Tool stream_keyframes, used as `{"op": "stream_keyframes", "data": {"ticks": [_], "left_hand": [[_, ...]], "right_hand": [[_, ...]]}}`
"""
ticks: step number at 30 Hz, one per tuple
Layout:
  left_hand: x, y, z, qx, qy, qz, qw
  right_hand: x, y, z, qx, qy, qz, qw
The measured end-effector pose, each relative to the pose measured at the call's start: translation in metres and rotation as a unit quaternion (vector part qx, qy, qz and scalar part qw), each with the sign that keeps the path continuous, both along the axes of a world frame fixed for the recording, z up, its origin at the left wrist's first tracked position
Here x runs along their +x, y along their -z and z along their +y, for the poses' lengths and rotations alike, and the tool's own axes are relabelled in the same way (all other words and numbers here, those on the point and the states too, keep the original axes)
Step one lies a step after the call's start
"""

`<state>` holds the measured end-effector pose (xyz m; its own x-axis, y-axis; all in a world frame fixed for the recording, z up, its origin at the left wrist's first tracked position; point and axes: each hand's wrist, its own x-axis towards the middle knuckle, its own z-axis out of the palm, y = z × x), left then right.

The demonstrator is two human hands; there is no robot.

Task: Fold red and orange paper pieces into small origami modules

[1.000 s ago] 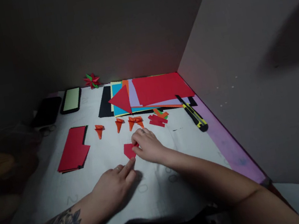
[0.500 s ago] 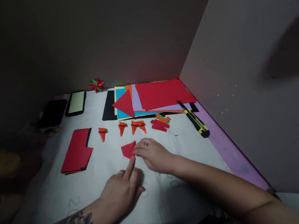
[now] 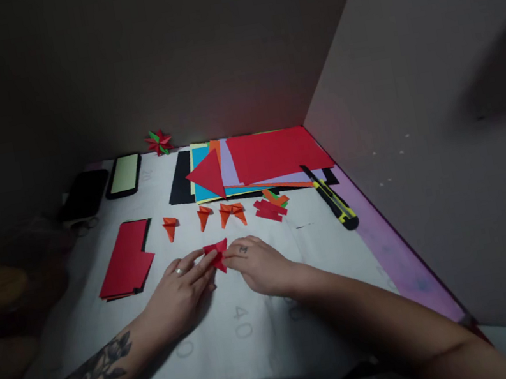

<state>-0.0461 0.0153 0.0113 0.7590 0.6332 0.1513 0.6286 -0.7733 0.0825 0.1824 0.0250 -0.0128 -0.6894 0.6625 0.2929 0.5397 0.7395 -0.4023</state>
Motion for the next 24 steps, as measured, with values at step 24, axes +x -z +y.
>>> {"op": "stream_keyframes", "data": {"ticks": [24], "left_hand": [[-0.002,0.001,0.038,-0.216,-0.026,-0.181,0.959]], "right_hand": [[0.006,-0.008,0.001,-0.032,-0.075,-0.102,0.991]]}}
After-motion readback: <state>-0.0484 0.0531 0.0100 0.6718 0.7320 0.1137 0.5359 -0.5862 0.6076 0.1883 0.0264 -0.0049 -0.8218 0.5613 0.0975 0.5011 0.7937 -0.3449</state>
